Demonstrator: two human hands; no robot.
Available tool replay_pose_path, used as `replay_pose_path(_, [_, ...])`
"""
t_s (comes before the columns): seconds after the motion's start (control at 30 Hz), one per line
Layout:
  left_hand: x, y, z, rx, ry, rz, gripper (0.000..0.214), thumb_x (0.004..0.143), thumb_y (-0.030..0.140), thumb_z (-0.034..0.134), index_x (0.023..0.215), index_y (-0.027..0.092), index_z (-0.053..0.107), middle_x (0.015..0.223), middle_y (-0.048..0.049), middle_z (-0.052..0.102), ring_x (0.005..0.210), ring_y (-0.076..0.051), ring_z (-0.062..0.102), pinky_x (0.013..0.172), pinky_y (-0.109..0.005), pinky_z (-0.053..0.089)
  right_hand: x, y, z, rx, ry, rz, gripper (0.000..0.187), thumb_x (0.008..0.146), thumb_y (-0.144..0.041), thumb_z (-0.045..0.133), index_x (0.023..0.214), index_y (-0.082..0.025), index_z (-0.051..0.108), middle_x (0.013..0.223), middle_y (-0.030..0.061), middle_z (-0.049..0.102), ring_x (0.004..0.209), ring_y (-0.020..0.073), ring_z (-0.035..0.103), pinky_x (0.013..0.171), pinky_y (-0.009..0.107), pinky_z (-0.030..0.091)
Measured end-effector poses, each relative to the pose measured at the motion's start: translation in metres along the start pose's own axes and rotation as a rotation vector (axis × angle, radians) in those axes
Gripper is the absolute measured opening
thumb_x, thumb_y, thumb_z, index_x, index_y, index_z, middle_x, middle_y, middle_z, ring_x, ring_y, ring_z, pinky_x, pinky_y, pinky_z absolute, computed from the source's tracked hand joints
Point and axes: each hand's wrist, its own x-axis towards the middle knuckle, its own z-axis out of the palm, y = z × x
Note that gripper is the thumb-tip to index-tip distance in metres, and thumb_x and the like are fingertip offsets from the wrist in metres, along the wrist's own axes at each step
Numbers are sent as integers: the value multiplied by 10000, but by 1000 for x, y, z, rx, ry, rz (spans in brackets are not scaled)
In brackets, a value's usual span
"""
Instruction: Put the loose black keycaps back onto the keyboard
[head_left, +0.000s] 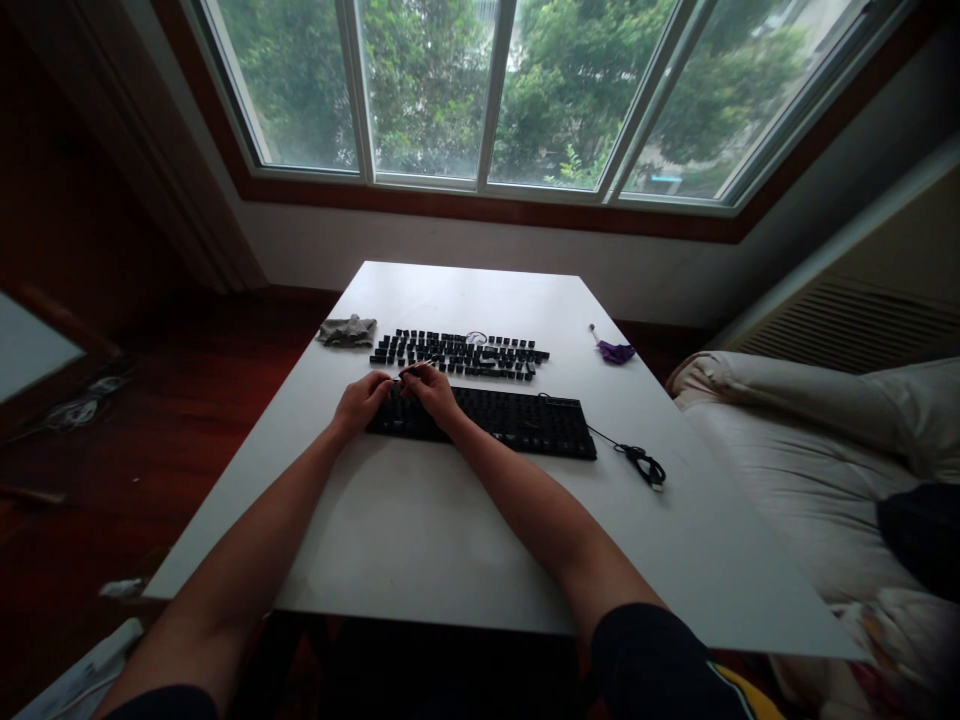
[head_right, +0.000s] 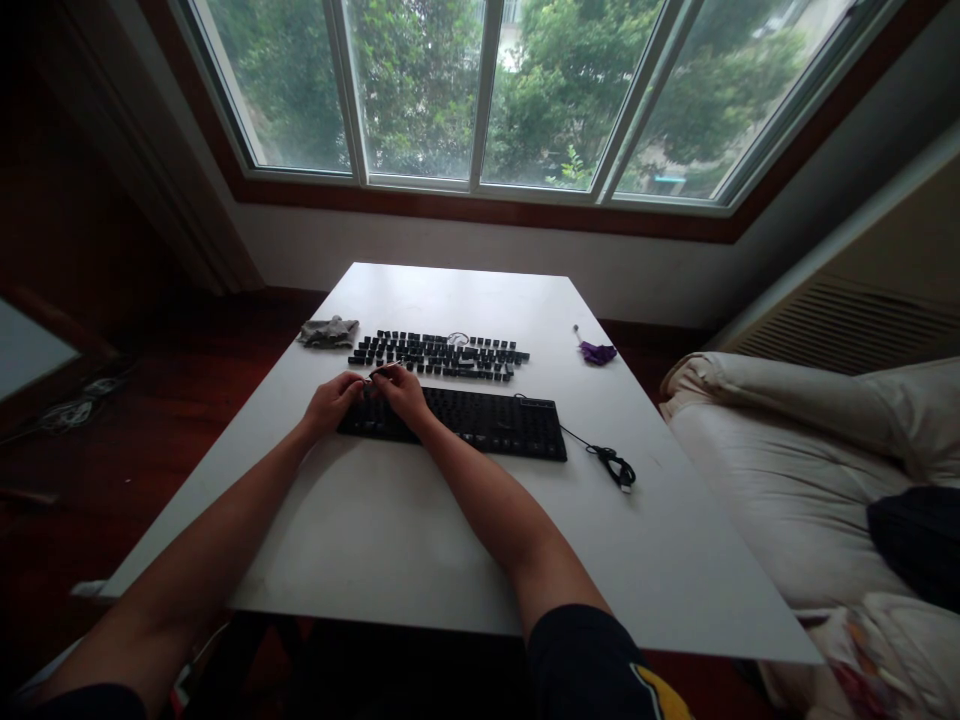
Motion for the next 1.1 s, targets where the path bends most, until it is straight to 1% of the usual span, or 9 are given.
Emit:
replay_pose_path(0.07, [0,-1,2,-84,-14,-7,323,915,498,585,1028,215,692,801,-21,713,749,-206,645,727,-316,469,0,-1,0,11,17,16,311,756,-457,776,878,-198,653,750,-12,714,588,125,659,582,238,508])
replay_pose_path(0.17, [1,0,3,-298,-37,-20,339,919,474,570,1075,192,674,860,-37,717,765,-199,649,759,-327,494,-1,-4,0,29,38,44,331,745,-470,781,870,-199,638,733,-14,712,593,131,660,594,247,514])
replay_pose_path(0.27, [1,5,3,-511,-64,-49,357,908,400,554,1178,191,657,1026,-60,728,816,-189,660,797,-334,505,-2,-7,-1,77,63,77,351,735,-478,781,885,-206,616,747,-13,723,608,138,665,607,254,522])
replay_pose_path(0.37, [1,8,1,-627,-113,-91,385,856,314,569,1209,197,671,1126,-66,712,879,-185,657,801,-316,500,-2,-9,-1,127,90,100,370,723,-473,787,904,-215,593,743,-19,727,610,143,665,605,257,525])
replay_pose_path(0.6, [2,2,2,-657,-120,-136,365,817,281,616,1162,188,694,868,-14,677,800,-159,622,768,-292,491,-2,-11,-1,173,113,121,382,716,-461,793,907,-214,572,689,-36,703,591,144,666,589,253,531])
replay_pose_path(0.73, [2,1,1,-616,-107,-128,348,826,332,647,1139,182,675,877,-13,680,797,-159,637,780,-299,507,-2,-12,-2,192,119,123,367,729,-447,786,904,-216,562,686,-39,697,582,143,670,582,249,534])
replay_pose_path(0.9, [1,1,3,-608,-99,-106,356,830,401,697,1097,178,626,945,-40,710,870,-182,678,808,-316,525,-1,-11,-3,219,139,140,377,724,-438,787,910,-217,543,677,-44,691,571,140,665,577,248,538])
replay_pose_path(1.03, [2,1,3,-611,-85,-116,321,807,369,732,1033,178,610,840,-10,689,722,-140,640,724,-288,510,0,-11,-3,256,172,144,412,710,-428,798,935,-225,518,665,-54,681,568,144,669,565,248,539])
replay_pose_path(1.1, [2,1,2,-610,-91,-111,287,813,356,714,1015,175,619,853,-13,688,693,-126,618,704,-280,501,-1,-11,-3,260,173,140,412,712,-427,797,934,-224,516,671,-49,683,572,147,673,568,251,545])
